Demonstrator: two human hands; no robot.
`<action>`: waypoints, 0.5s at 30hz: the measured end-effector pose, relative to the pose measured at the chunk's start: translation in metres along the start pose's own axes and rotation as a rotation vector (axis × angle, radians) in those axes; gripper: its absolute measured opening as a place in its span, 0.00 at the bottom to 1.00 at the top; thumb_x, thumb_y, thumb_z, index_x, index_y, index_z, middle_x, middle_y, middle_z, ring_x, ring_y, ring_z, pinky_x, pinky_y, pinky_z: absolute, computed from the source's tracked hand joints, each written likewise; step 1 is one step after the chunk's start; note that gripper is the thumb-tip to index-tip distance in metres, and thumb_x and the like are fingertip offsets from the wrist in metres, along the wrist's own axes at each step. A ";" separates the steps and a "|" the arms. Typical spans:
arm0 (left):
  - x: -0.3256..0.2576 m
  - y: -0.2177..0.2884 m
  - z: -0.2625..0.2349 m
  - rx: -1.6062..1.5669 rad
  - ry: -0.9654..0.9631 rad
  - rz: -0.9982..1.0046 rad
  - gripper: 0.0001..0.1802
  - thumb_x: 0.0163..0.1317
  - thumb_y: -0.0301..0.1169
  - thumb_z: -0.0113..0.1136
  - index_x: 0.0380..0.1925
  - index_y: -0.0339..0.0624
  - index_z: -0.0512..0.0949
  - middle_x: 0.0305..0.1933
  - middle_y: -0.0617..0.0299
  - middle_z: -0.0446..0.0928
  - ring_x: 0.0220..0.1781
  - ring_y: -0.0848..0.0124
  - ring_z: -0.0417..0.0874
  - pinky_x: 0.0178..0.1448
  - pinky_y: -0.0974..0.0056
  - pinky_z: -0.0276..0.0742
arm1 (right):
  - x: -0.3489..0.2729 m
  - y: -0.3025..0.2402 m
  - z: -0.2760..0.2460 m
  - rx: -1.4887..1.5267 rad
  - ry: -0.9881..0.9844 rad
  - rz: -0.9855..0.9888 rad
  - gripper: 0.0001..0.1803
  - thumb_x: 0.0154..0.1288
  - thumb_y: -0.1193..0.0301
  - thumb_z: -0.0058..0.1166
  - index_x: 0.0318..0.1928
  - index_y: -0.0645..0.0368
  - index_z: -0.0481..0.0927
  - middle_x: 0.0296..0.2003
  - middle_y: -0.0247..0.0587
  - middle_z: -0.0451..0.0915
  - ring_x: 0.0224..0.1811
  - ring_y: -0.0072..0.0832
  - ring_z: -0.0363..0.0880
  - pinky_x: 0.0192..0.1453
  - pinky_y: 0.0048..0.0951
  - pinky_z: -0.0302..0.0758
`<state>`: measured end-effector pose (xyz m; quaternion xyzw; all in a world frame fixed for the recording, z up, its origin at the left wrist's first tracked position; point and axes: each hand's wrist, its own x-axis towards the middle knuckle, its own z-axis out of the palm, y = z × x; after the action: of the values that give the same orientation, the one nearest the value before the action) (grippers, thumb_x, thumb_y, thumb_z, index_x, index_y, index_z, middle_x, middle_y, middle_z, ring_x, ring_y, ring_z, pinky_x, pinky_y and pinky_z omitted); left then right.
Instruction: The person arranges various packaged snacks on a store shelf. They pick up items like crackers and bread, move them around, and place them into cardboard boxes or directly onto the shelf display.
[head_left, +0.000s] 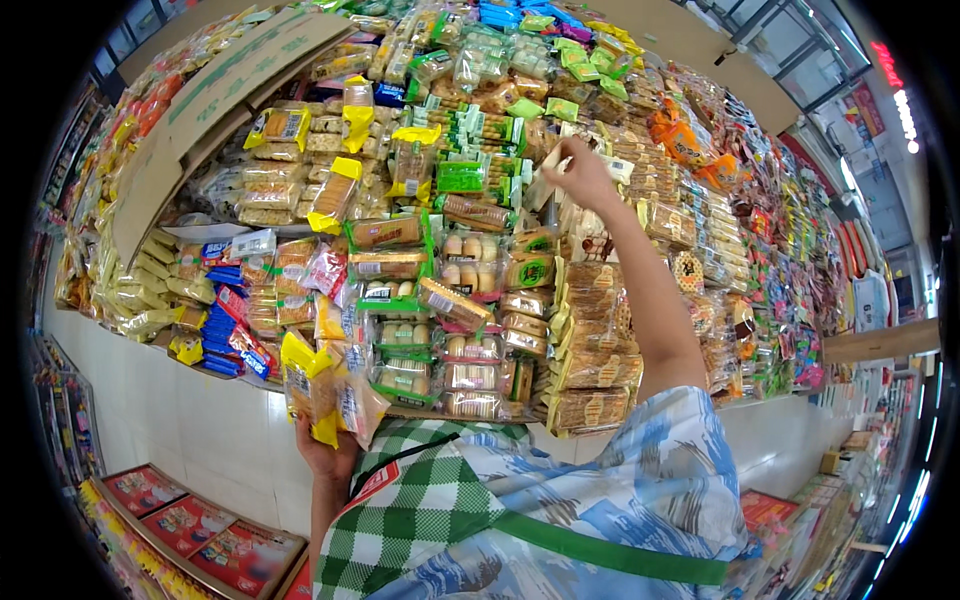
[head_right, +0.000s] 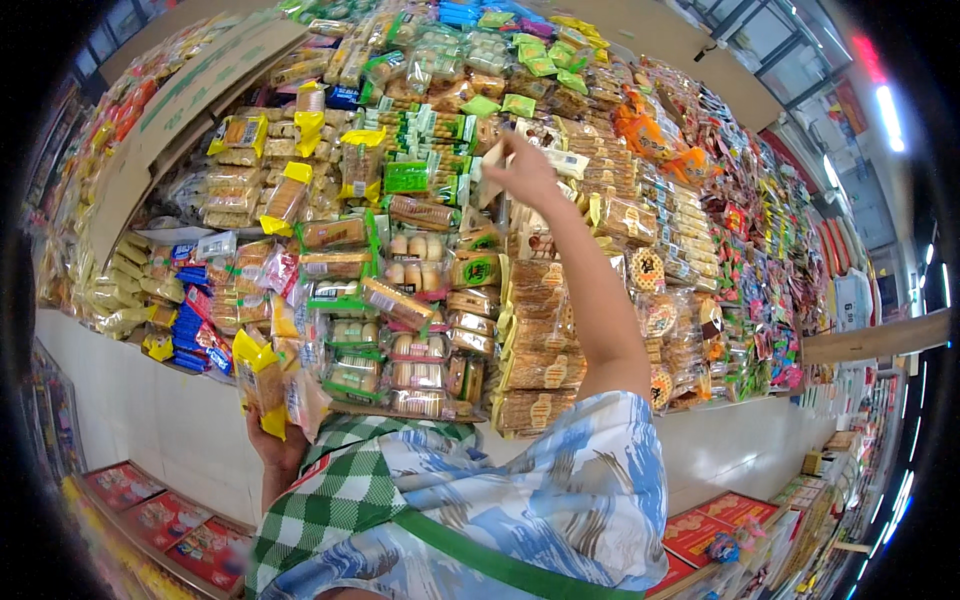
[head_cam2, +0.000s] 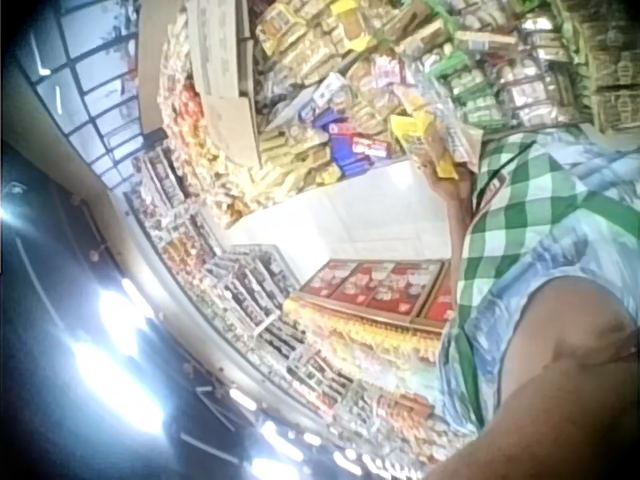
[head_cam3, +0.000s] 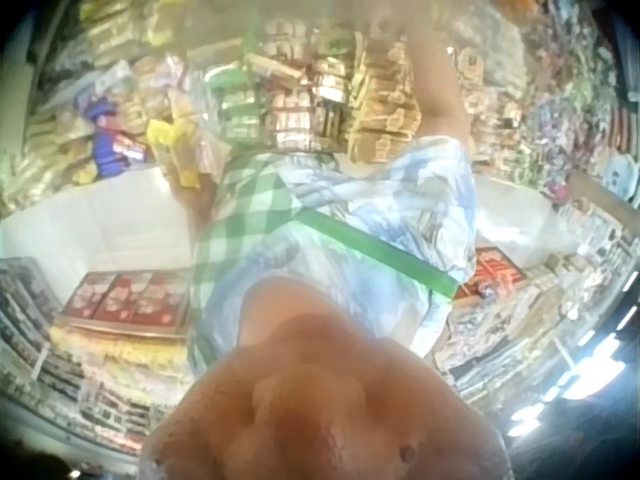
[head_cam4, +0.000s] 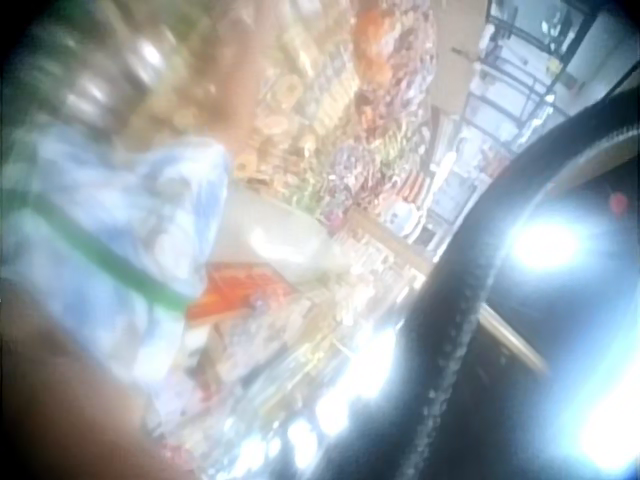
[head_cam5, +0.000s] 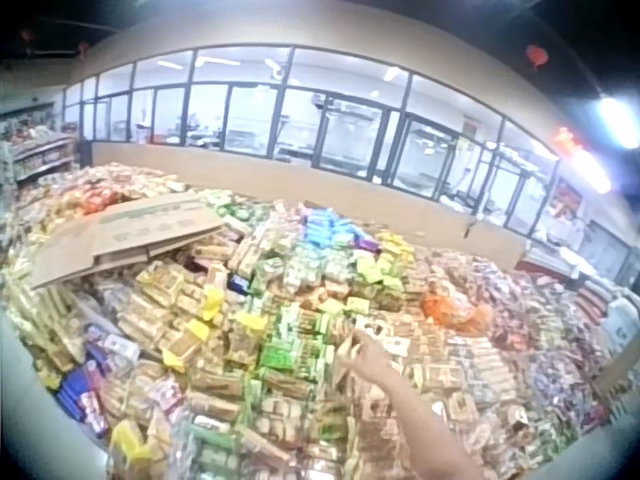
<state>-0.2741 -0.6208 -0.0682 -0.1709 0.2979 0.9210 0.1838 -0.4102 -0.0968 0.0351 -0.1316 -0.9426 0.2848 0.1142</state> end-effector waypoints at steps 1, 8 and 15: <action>0.000 0.000 0.002 0.003 0.030 0.003 0.30 0.62 0.51 0.45 0.61 0.50 0.64 0.61 0.62 0.69 0.63 0.60 0.68 0.67 0.52 0.60 | 0.003 0.003 -0.011 0.011 0.124 -0.033 0.27 0.47 0.61 0.62 0.47 0.61 0.73 0.39 0.48 0.77 0.42 0.42 0.77 0.48 0.38 0.74; 0.002 -0.001 0.007 0.023 0.050 -0.006 0.31 0.61 0.51 0.48 0.61 0.50 0.64 0.61 0.62 0.69 0.62 0.61 0.69 0.66 0.52 0.62 | 0.015 0.043 -0.033 -0.741 0.018 0.110 0.26 0.48 0.64 0.61 0.50 0.57 0.76 0.48 0.49 0.73 0.51 0.44 0.72 0.54 0.40 0.72; -0.001 0.000 0.012 0.054 0.041 0.019 0.30 0.62 0.50 0.46 0.61 0.50 0.64 0.61 0.61 0.69 0.63 0.60 0.68 0.68 0.51 0.60 | 0.003 0.022 -0.008 -0.520 0.128 -0.111 0.19 0.53 0.68 0.59 0.47 0.57 0.80 0.43 0.47 0.79 0.48 0.41 0.76 0.53 0.39 0.73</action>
<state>-0.2758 -0.6138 -0.0585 -0.1816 0.3281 0.9106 0.1734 -0.4062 -0.0742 0.0298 -0.1224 -0.9807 0.0179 0.1513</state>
